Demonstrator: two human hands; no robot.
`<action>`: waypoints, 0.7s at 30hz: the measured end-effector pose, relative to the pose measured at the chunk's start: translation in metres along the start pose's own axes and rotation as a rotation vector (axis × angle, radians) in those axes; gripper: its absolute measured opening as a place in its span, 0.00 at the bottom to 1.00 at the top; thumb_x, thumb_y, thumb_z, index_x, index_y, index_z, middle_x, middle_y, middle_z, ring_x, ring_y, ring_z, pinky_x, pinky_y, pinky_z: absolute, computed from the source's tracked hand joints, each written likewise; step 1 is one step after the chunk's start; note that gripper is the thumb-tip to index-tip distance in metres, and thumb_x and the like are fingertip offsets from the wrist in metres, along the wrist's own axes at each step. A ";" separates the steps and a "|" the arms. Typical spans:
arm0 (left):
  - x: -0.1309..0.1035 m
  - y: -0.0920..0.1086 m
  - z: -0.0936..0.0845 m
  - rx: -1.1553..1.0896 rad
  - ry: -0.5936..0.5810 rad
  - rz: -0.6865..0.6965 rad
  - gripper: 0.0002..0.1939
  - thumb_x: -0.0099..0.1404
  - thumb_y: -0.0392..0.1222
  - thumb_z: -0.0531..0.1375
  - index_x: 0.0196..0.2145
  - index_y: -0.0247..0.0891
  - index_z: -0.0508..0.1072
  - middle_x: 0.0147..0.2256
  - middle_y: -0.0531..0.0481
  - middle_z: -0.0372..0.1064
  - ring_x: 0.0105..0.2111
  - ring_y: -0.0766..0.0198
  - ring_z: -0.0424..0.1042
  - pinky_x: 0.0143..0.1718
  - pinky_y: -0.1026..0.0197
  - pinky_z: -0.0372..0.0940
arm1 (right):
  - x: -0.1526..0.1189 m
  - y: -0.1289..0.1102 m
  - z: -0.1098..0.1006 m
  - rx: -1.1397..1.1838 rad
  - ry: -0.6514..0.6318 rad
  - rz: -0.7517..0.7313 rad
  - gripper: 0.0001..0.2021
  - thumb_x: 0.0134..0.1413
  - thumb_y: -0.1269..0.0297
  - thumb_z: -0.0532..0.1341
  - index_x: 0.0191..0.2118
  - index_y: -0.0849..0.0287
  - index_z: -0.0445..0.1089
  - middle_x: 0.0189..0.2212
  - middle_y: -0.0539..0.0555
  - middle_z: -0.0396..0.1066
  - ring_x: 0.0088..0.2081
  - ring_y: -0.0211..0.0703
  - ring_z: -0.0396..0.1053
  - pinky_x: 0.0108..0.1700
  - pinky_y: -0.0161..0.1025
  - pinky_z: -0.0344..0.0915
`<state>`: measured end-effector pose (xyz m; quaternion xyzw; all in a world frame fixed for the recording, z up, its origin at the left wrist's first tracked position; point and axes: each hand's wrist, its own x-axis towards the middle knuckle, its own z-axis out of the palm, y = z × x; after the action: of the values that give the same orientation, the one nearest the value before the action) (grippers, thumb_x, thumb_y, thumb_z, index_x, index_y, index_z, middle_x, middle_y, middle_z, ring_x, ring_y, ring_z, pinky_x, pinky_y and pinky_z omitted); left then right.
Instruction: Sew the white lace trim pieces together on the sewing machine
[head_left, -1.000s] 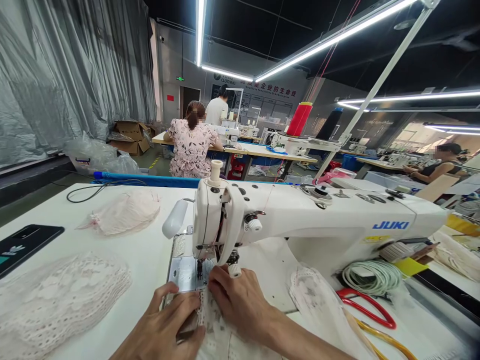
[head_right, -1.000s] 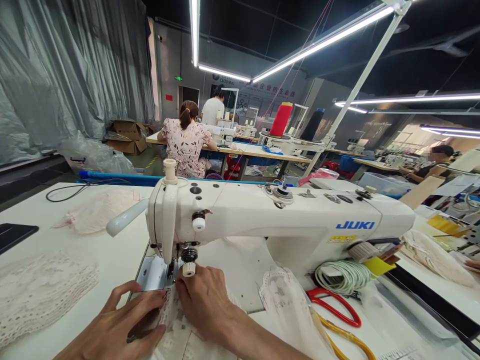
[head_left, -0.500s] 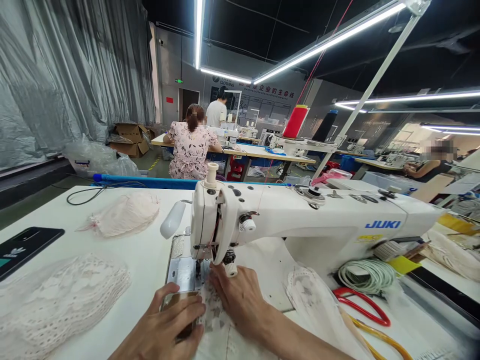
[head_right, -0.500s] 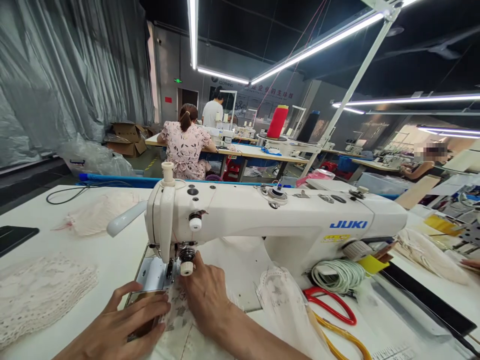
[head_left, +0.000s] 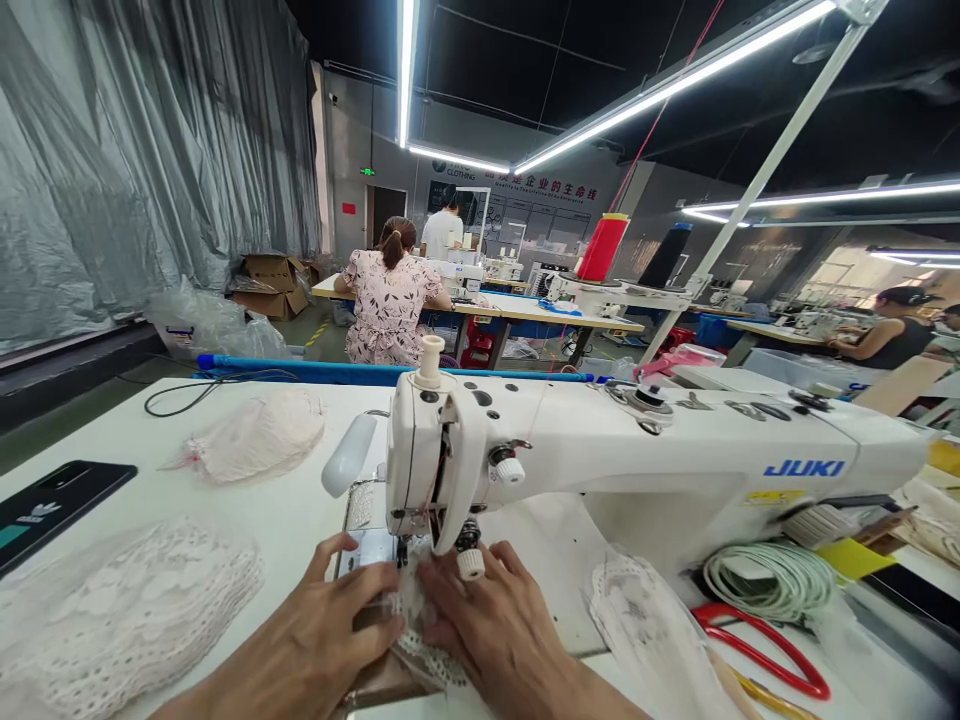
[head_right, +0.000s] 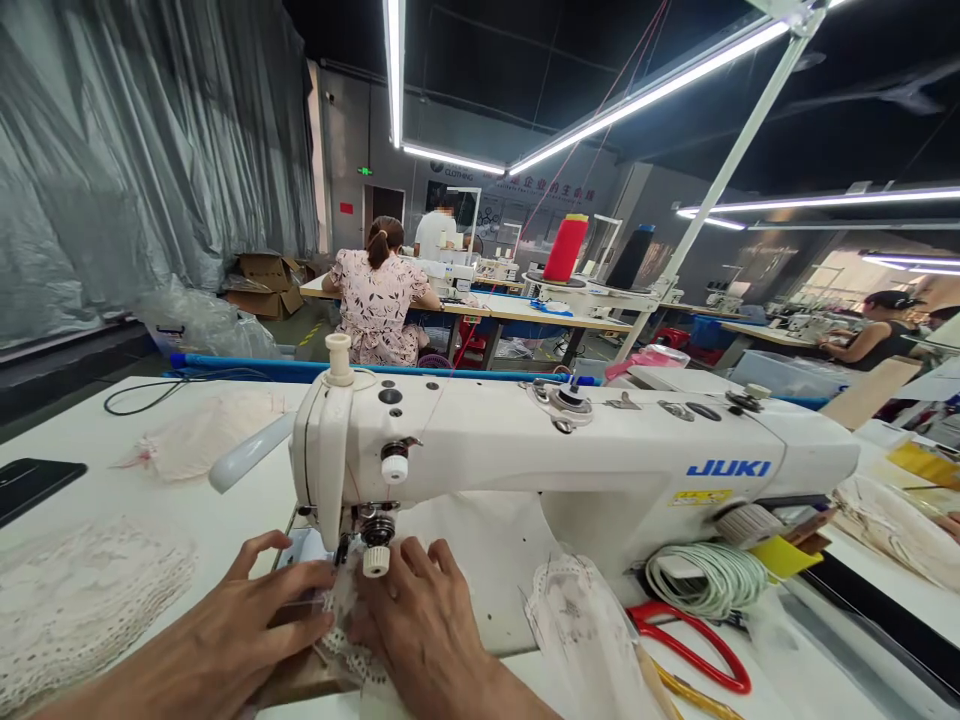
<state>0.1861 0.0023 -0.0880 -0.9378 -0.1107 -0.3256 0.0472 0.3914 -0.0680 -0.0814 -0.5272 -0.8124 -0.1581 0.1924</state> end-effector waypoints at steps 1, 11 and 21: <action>0.002 -0.003 -0.004 -0.014 -0.045 -0.024 0.07 0.65 0.38 0.53 0.40 0.42 0.68 0.40 0.47 0.69 0.38 0.62 0.70 0.51 0.50 0.48 | 0.003 0.001 0.002 -0.008 0.013 0.011 0.11 0.55 0.60 0.62 0.44 0.54 0.68 0.31 0.53 0.70 0.35 0.46 0.65 0.34 0.42 0.56; 0.009 -0.019 -0.003 -0.078 -0.086 -0.101 0.14 0.66 0.31 0.48 0.43 0.43 0.69 0.40 0.49 0.66 0.35 0.65 0.69 0.55 0.47 0.45 | 0.010 0.009 0.019 -0.021 0.135 0.036 0.05 0.52 0.66 0.63 0.37 0.55 0.71 0.37 0.56 0.71 0.41 0.50 0.65 0.42 0.47 0.60; 0.009 -0.014 -0.001 -0.046 -0.031 -0.094 0.12 0.66 0.33 0.50 0.43 0.40 0.69 0.37 0.49 0.67 0.35 0.63 0.69 0.55 0.47 0.47 | 0.006 0.007 0.001 0.051 0.018 -0.058 0.14 0.57 0.58 0.59 0.49 0.51 0.66 0.38 0.55 0.72 0.40 0.48 0.66 0.42 0.44 0.59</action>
<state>0.1891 0.0171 -0.0811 -0.9374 -0.1480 -0.3152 0.0087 0.3953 -0.0598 -0.0791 -0.4969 -0.8294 -0.1473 0.2084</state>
